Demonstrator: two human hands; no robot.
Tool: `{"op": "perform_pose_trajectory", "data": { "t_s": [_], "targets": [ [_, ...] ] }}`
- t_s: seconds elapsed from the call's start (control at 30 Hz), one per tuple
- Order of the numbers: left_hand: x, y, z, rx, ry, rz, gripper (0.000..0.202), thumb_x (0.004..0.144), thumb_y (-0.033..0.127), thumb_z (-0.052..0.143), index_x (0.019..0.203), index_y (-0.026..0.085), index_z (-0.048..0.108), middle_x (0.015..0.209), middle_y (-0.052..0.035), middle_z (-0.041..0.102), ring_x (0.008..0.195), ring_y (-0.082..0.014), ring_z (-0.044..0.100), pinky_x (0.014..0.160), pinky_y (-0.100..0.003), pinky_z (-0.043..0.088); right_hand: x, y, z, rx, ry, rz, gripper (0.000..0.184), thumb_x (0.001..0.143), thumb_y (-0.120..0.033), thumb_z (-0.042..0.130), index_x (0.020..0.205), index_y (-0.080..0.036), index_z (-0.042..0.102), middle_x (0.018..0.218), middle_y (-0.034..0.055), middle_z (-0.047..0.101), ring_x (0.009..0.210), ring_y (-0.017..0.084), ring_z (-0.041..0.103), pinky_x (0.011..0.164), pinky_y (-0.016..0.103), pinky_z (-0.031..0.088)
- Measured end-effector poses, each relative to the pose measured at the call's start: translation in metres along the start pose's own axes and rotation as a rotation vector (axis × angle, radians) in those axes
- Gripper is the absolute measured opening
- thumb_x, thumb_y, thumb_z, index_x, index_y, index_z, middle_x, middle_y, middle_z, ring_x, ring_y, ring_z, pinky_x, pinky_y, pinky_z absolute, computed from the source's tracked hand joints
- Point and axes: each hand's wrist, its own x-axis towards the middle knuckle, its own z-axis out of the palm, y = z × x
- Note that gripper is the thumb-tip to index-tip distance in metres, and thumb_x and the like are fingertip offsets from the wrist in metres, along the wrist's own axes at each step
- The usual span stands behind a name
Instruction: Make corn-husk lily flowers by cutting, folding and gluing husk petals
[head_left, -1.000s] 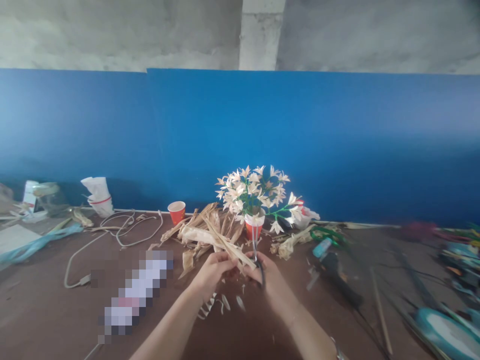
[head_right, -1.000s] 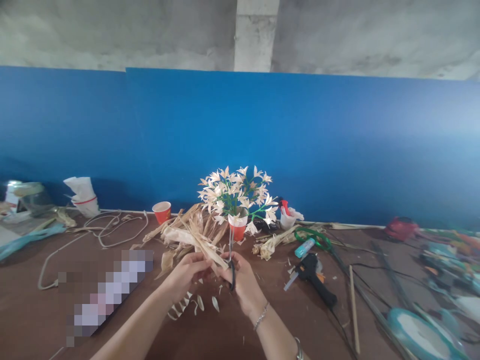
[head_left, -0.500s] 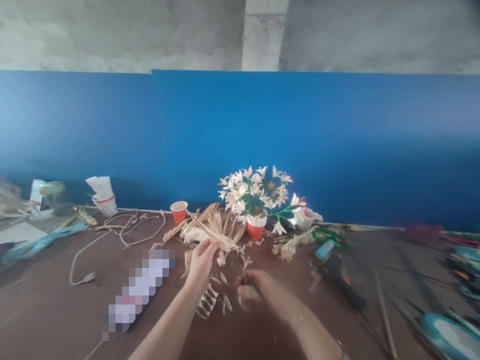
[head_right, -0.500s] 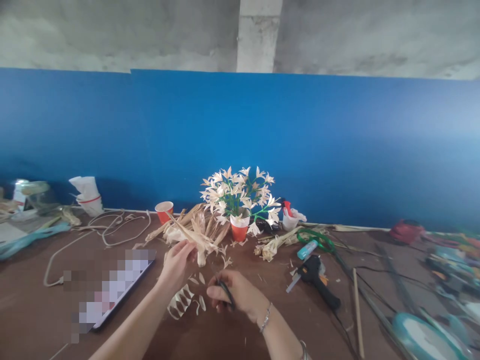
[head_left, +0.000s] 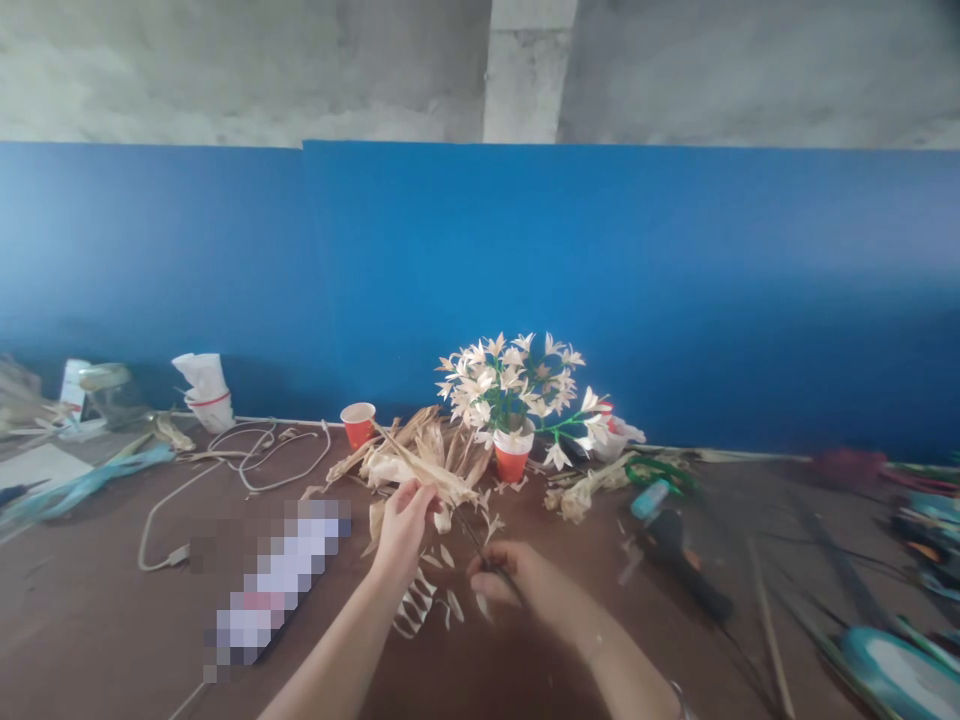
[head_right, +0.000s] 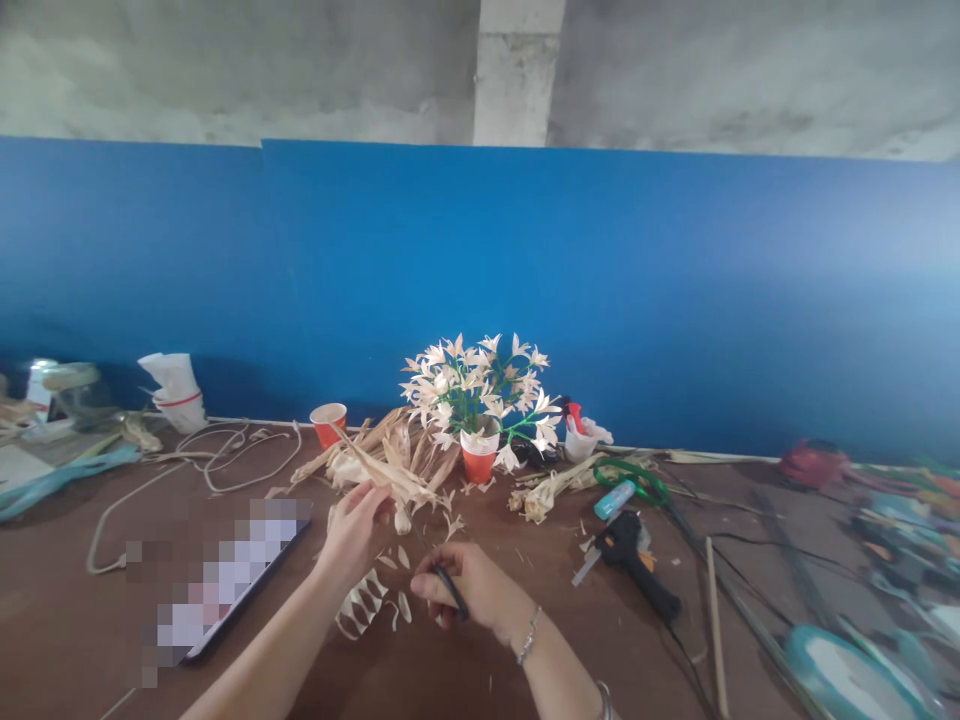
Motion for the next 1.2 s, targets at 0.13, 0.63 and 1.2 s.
{"op": "perform_pose_trajectory", "data": {
  "t_s": [0.13,0.63,1.2],
  "targets": [
    [-0.001,-0.005,0.001,0.057,-0.06,0.003,0.024,0.066,0.034,0.064,0.054,0.016,0.053,0.048,0.0035,0.052,0.045,-0.0077,0.045,0.044,-0.018,0.031,-0.002,-0.006,0.0,-0.026,0.014,0.005,0.042,0.061,-0.051,0.069,0.078,-0.015,0.056,0.05,-0.0052,0.053,0.042,0.007,0.045,0.042,0.018,0.03],
    [-0.008,-0.002,0.008,0.088,-0.094,-0.053,0.03,0.064,0.041,0.064,0.052,0.016,0.054,0.047,0.0033,0.052,0.043,-0.0067,0.04,0.044,-0.019,0.028,-0.011,-0.021,0.009,0.008,0.111,-0.012,0.042,0.059,-0.056,0.066,0.063,-0.017,0.053,0.042,-0.007,0.046,0.037,0.006,0.037,0.04,0.019,0.027],
    [-0.003,-0.001,0.003,-0.038,-0.168,-0.165,0.024,0.063,0.036,0.067,0.058,0.016,0.056,0.052,0.003,0.055,0.048,-0.01,0.049,0.047,-0.021,0.035,-0.01,-0.023,0.005,-0.061,0.119,-0.007,0.044,0.06,-0.058,0.065,0.066,-0.016,0.053,0.04,-0.0088,0.038,0.036,0.004,0.03,0.038,0.018,0.021]
  ]
}}
